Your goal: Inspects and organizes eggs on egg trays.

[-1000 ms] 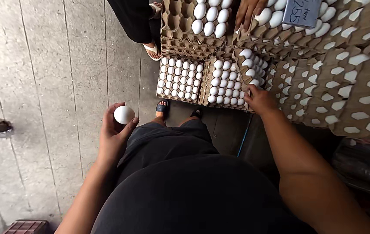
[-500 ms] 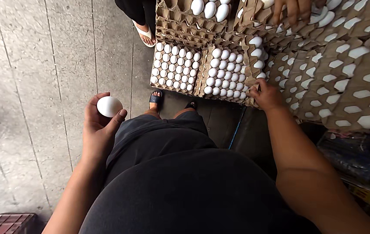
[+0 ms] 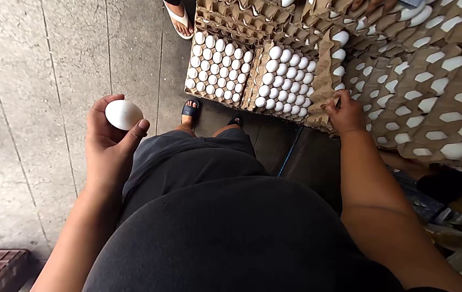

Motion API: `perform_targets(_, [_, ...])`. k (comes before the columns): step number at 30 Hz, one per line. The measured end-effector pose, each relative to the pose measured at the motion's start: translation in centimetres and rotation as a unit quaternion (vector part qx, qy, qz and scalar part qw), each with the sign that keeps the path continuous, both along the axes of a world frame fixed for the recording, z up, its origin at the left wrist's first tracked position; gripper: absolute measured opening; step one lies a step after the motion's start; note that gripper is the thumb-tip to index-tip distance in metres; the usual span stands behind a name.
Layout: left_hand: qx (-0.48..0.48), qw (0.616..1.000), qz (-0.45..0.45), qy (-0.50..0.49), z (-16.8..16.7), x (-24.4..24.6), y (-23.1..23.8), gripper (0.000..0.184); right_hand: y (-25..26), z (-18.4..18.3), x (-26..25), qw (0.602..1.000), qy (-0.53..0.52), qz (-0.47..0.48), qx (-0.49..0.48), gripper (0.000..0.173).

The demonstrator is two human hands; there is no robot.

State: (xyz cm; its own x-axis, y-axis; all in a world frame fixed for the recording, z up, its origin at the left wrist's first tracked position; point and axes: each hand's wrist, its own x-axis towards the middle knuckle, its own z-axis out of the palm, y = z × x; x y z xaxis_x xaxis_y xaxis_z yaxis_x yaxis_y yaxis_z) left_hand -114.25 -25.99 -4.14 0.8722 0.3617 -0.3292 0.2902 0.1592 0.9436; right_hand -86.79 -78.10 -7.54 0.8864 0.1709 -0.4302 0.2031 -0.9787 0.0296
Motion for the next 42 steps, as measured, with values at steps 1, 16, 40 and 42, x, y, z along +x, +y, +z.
perform_targets(1, [0.0,1.0,0.002,0.0,0.0,0.0,0.0,0.059,0.1,0.1,-0.1,1.0,0.0,-0.002,-0.003,0.042])
perform_targets(16, [-0.002,1.0,0.019,-0.006,-0.3,-0.5,0.4,0.06,0.9,0.2,-0.1,0.999,0.008,0.006,-0.035,0.043])
perform_targets(40, [-0.005,1.0,-0.005,0.009,-0.7,0.7,0.0,0.061,-0.5,-0.8,0.3,1.0,-0.013,0.013,-0.014,0.042])
perform_targets(42, [-0.001,1.0,-0.004,0.008,-0.8,0.9,-0.1,0.061,-0.5,-1.0,0.5,1.0,-0.006,0.013,-0.01,0.042])
